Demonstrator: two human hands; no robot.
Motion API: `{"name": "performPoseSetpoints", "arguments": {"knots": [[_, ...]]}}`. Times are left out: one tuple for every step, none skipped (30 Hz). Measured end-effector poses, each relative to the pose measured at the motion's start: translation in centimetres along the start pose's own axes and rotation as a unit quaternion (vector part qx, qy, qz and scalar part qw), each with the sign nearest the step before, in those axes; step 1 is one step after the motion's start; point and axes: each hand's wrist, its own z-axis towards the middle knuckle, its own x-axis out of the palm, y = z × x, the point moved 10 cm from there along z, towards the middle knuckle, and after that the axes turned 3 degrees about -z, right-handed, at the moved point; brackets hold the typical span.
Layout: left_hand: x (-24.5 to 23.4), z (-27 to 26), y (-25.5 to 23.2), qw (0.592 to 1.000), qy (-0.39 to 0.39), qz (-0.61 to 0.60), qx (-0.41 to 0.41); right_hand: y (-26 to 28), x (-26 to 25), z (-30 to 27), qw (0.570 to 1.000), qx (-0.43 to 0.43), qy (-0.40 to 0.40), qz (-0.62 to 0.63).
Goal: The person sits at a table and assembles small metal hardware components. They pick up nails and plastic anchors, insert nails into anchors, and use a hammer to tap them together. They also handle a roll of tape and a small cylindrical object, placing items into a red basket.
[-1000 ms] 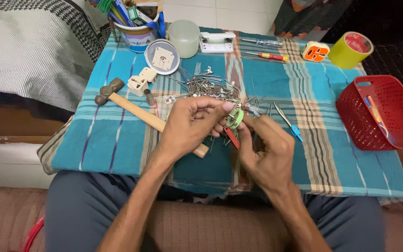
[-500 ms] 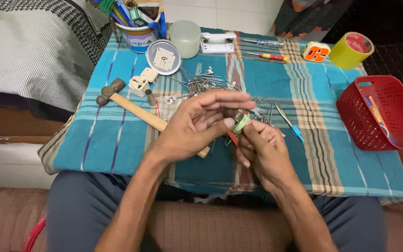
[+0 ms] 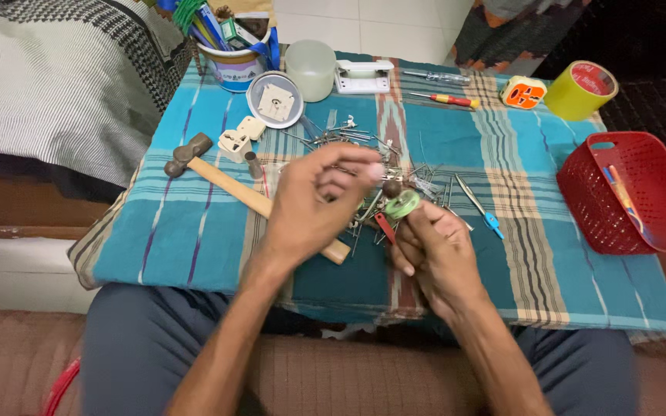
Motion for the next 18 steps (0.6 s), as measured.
{"name": "performPoseSetpoints", "arguments": {"knots": [[0.5,-0.1,0.7,0.997,0.006,0.063,-0.040,-0.1,0.0,0.0,1.000,-0.001,0.001,-0.015],[0.8,-0.4,1.4,0.989,0.011,0.125,-0.080,-0.3,0.0,-0.1,1.000,-0.003,0.001,-0.030],[0.7,-0.7,2.0,0.975,0.015,0.187,-0.120,-0.4,0.1,-0.1,0.999,-0.003,0.003,-0.044],[1.6,-0.5,0.6,0.991,0.052,0.113,-0.055,-0.6,0.2,-0.1,1.000,0.001,0.008,-0.029],[2.1,-0.5,-0.9,0.995,0.088,0.039,0.011,-0.6,0.2,0.0,1.000,0.004,0.013,-0.013],[2.5,-0.7,-2.6,0.989,0.124,-0.036,0.076,-0.7,0.3,0.0,1.000,0.007,0.017,0.003],[2.8,-0.9,-3.2,0.980,0.155,-0.084,0.094,-0.6,0.2,0.0,1.000,0.008,0.018,0.004],[3.0,-1.2,-3.9,0.967,0.186,-0.132,0.111,-0.5,0.1,0.0,1.000,0.009,0.018,0.004],[3.2,-1.5,-4.5,0.952,0.215,-0.179,0.126,-0.5,0.1,0.0,1.000,0.011,0.019,0.005],[2.9,-1.1,-3.4,0.976,0.172,-0.103,0.083,-0.5,0.0,0.0,1.000,0.012,0.016,-0.003],[2.6,-0.7,-2.2,0.991,0.128,-0.028,0.037,-0.5,-0.1,0.0,1.000,0.012,0.012,-0.011],[2.1,-0.5,-1.1,0.995,0.084,0.048,-0.009,-0.5,-0.2,-0.1,1.000,0.013,0.008,-0.019],[2.1,-0.6,0.1,0.990,0.087,0.092,-0.067,-0.4,-0.1,-0.1,1.000,0.007,0.013,-0.018],[1.8,-0.9,1.2,0.979,0.089,0.135,-0.124,-0.4,0.1,-0.1,1.000,0.001,0.019,-0.017],[1.5,-1.2,2.3,0.963,0.091,0.177,-0.182,-0.3,0.2,0.0,1.000,-0.005,0.025,-0.015],[2.7,-0.9,0.2,0.983,0.139,0.088,-0.079,-0.4,0.2,-0.1,1.000,0.001,0.024,-0.007],[3.4,-1.0,-2.2,0.982,0.188,-0.004,0.024,-0.5,0.2,-0.1,1.000,0.006,0.022,0.001],[3.9,-1.7,-4.6,0.960,0.233,-0.095,0.126,-0.5,0.1,-0.1,1.000,0.011,0.020,0.010]]}}
